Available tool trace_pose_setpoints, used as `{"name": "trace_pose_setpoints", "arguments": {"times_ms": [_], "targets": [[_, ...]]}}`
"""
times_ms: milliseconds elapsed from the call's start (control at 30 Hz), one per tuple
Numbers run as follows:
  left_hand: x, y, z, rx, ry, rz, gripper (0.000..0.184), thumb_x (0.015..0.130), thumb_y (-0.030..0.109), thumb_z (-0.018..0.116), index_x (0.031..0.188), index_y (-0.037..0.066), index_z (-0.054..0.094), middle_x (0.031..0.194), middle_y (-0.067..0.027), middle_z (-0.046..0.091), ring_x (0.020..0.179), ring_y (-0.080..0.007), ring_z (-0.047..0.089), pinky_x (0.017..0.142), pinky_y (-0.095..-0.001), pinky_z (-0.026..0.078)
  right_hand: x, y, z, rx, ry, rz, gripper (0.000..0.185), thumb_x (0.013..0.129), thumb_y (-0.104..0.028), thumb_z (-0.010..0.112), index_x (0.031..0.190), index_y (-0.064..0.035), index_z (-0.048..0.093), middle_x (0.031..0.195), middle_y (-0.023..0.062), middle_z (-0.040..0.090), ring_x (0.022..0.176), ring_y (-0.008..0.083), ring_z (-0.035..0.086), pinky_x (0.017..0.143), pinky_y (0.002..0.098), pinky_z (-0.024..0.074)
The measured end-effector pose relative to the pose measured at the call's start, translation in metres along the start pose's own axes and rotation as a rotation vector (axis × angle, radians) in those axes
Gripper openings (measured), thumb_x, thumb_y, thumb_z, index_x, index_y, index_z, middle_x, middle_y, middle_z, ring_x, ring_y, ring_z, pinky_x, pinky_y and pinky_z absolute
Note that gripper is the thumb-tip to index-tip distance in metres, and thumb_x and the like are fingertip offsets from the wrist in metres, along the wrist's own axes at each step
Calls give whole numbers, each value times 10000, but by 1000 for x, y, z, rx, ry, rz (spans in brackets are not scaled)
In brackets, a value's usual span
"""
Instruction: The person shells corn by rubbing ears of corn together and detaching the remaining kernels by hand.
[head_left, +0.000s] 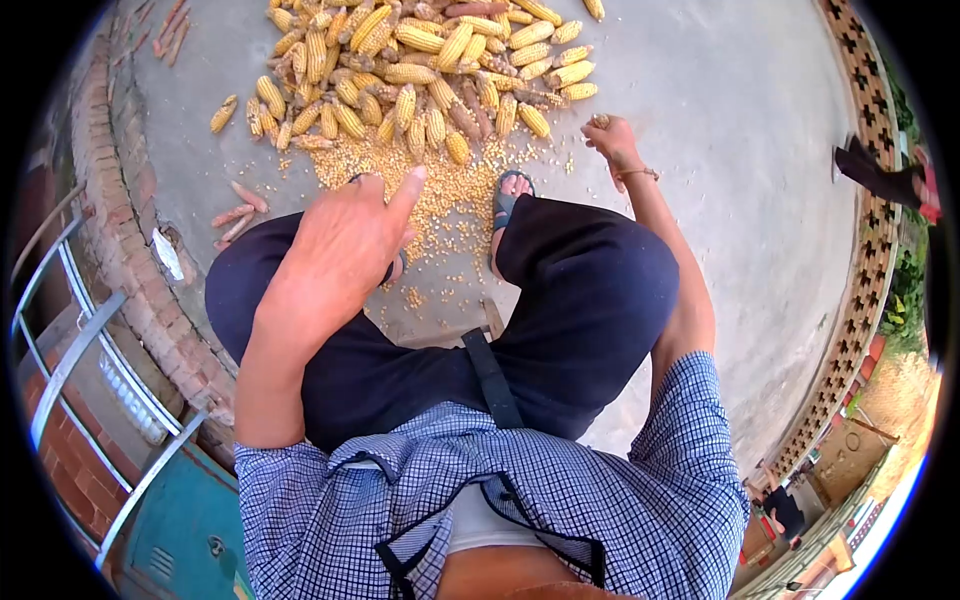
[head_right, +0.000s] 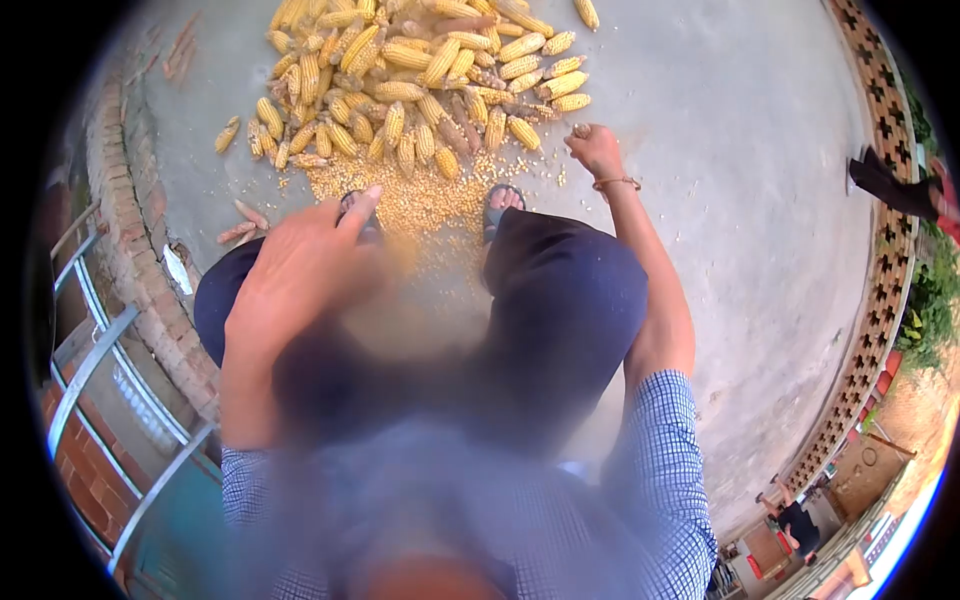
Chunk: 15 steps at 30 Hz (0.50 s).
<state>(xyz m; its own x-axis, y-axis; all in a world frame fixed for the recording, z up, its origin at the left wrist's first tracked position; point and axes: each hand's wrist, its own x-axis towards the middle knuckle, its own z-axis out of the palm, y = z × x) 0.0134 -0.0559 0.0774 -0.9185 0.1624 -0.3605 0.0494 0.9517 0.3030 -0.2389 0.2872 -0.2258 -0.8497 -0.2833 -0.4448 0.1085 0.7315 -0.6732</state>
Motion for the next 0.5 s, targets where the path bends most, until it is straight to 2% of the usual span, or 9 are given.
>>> {"name": "trace_pose_setpoints", "arguments": {"times_ms": [100,200,233,267,333,433,500], "targets": [[0,1,3,31,57,41,499,863,99,594,1353,54,510,872,-163,566,858,-341,587,752,-450,461,-1,-1,13,-156,-10,-24,264,756,-277,694,808,-19,678,710,163,687,663,302,678,676,407,539],[-1,7,-3,0,48,48,487,859,97,579,1340,60,514,827,-140,507,822,-316,556,732,-433,444,7,14,47,-346,-40,-162,268,743,-265,703,864,-25,690,819,215,692,773,388,670,740,456,537],[2,4,-7,-11,32,35,481,858,95,571,1336,63,515,814,-132,485,814,-308,545,728,-426,438,10,14,66,-409,-117,-173,282,743,-267,708,904,-36,698,893,241,684,864,415,654,786,480,529],[2,5,-8,-30,-3,25,476,858,91,561,1330,67,516,818,-128,474,822,-304,541,734,-421,435,9,18,75,-445,-202,-124,310,761,-241,710,1027,-81,707,948,200,690,909,372,661,817,447,526],[4,8,-11,-61,-57,8,465,856,83,540,1320,75,517,825,-119,452,840,-295,534,746,-412,430,1,25,92,-517,-95,-270,374,739,-224,710,1096,-111,707,1041,209,659,984,380,634,870,452,513],[9,6,-13,-16,-59,34,513,889,149,617,1369,10,501,873,-98,485,824,-241,520,740,-359,429,7,25,105,-551,-88,-310,422,731,-201,698,1148,-136,701,1107,227,617,1037,395,606,913,448,500],[11,5,-16,-12,-89,24,511,891,150,617,1370,15,502,879,-97,482,828,-243,521,744,-363,431,16,28,112,-565,-111,-347,425,727,-188,694,1149,-134,699,1099,238,611,1017,410,606,912,453,499]]}}
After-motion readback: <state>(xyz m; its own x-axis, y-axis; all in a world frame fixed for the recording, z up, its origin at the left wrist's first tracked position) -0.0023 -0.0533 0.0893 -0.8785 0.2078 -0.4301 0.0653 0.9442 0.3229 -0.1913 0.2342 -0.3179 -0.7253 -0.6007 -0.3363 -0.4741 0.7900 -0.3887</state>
